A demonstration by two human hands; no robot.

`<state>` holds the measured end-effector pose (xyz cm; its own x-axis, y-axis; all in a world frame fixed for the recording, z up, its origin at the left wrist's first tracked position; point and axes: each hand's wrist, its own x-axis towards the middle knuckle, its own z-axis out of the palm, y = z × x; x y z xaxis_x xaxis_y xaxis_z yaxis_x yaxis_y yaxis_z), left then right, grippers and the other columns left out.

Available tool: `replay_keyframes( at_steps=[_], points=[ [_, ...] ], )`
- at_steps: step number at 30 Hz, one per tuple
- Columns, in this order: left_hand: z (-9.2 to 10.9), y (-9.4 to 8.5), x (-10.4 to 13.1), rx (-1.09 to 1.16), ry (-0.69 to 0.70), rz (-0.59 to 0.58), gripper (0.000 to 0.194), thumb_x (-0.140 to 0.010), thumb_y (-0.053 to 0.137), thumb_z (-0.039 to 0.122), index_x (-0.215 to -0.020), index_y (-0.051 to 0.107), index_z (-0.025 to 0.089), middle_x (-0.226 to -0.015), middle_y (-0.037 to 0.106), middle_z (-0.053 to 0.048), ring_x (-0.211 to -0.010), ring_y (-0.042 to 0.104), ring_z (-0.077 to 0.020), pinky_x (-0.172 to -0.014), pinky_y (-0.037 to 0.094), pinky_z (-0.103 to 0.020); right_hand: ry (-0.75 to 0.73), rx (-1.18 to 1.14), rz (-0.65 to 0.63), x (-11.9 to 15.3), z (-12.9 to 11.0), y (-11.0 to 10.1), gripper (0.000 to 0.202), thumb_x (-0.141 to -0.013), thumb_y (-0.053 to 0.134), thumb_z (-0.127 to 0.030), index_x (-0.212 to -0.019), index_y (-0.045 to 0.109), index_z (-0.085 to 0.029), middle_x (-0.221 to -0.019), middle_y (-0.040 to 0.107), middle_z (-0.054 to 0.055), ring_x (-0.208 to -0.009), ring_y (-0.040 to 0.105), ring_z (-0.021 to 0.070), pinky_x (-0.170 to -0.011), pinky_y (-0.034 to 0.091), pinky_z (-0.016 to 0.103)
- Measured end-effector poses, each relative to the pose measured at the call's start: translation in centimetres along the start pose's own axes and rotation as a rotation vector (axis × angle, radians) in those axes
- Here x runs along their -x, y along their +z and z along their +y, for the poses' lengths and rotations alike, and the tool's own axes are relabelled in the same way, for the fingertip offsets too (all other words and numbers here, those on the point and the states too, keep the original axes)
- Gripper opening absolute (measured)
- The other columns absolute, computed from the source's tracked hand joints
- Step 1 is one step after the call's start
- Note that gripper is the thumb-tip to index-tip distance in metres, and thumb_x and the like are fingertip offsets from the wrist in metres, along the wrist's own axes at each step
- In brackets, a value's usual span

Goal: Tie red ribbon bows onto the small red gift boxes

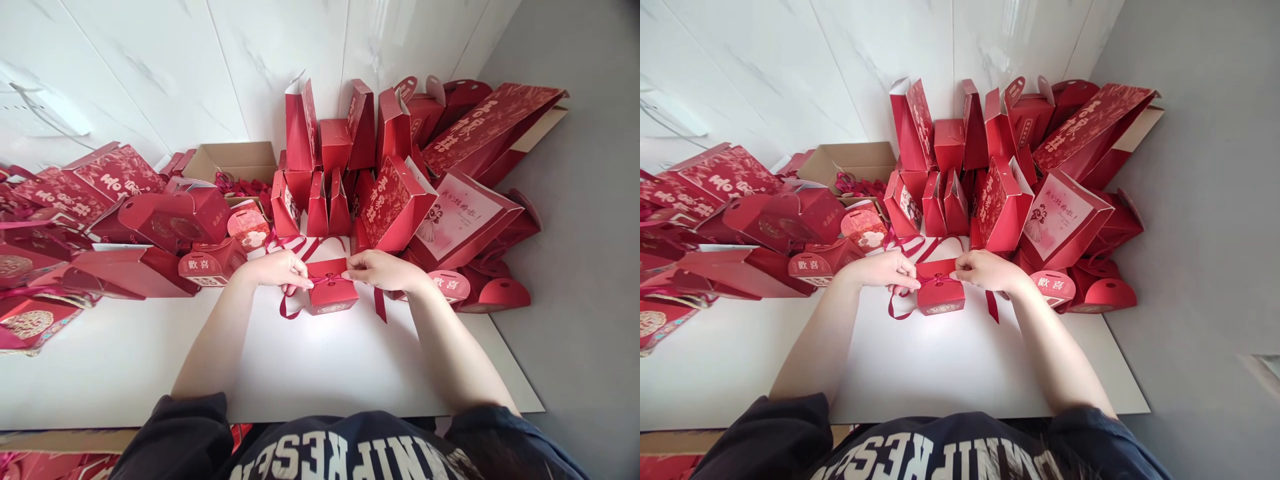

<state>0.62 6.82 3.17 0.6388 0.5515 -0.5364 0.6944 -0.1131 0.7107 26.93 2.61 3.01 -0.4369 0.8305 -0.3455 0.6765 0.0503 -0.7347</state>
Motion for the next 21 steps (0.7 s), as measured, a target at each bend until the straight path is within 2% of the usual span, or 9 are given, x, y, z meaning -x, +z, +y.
replay_keyframes(
  at_steps=[4,8,11,13,15,17,21],
  points=[
    [0.1,-0.5,1.0,-0.081,0.166,-0.019,0.025,-0.081,0.068,0.043,-0.078,0.079,0.021,-0.076,0.07,-0.003,-0.067,0.06,-0.0129,-0.061,0.045,-0.021,0.043,0.049,0.043,-0.2,-0.1,0.2,0.039,-0.084,0.059,-0.043,-0.059,0.038,-0.019,-0.056,0.038,-0.003,-0.048,0.035,0.0091,-0.045,0.026,0.025],
    [0.5,-0.3,1.1,-0.106,0.317,0.054,0.023,-0.077,0.073,0.045,-0.083,0.081,0.025,-0.105,0.069,-0.005,-0.079,0.062,-0.0146,-0.068,0.048,-0.023,0.1,0.07,0.056,-0.1,-0.5,0.4,0.037,-0.084,0.059,-0.041,-0.061,0.04,-0.02,-0.054,0.036,-0.004,-0.043,0.032,0.0083,-0.043,0.025,0.026],
    [0.8,0.3,0.3,-0.084,0.434,0.134,0.015,-0.077,0.075,0.04,-0.082,0.081,0.028,-0.122,0.067,-0.005,-0.106,0.06,-0.022,-0.088,0.049,-0.031,0.114,0.043,0.051,0.0,-0.6,0.4,0.036,-0.084,0.06,-0.042,-0.063,0.041,-0.02,-0.054,0.036,-0.004,-0.042,0.031,0.0077,-0.042,0.024,0.026],
    [0.9,0.6,-0.3,-0.044,0.504,0.125,0.01,-0.079,0.074,0.036,-0.079,0.081,0.028,-0.118,0.071,-0.005,-0.125,0.052,-0.026,-0.106,0.039,-0.04,0.109,0.025,0.04,0.0,-0.4,0.4,0.035,-0.084,0.06,-0.043,-0.063,0.042,-0.02,-0.056,0.038,-0.004,-0.043,0.032,0.0077,-0.042,0.025,0.026],
    [0.8,1.0,-0.8,-0.009,0.507,0.088,0.011,-0.081,0.072,0.034,-0.081,0.08,0.028,-0.111,0.074,-0.005,-0.133,0.047,-0.0262,-0.117,0.024,-0.045,0.1,0.022,0.034,-0.1,-0.2,0.4,0.036,-0.084,0.06,-0.044,-0.064,0.043,-0.02,-0.057,0.04,-0.003,-0.044,0.033,0.0081,-0.041,0.025,0.026],
    [0.6,1.2,-1.3,0.011,0.452,0.088,0.014,-0.084,0.069,0.036,-0.086,0.08,0.027,-0.111,0.074,-0.005,-0.134,0.048,-0.025,-0.12,0.016,-0.045,0.091,0.026,0.033,-0.2,-0.1,0.4,0.036,-0.084,0.059,-0.045,-0.064,0.044,-0.02,-0.057,0.04,-0.003,-0.044,0.034,0.0084,-0.042,0.026,0.026],
    [-0.1,1.5,-2.0,0.047,0.397,0.15,0.02,-0.082,0.07,0.042,-0.086,0.079,0.024,-0.11,0.073,-0.007,-0.131,0.052,-0.0244,-0.117,0.023,-0.04,0.079,0.022,0.024,-0.3,0.0,0.4,0.037,-0.085,0.058,-0.045,-0.064,0.043,-0.02,-0.057,0.038,-0.004,-0.045,0.033,0.0083,-0.042,0.026,0.025]
  ],
)
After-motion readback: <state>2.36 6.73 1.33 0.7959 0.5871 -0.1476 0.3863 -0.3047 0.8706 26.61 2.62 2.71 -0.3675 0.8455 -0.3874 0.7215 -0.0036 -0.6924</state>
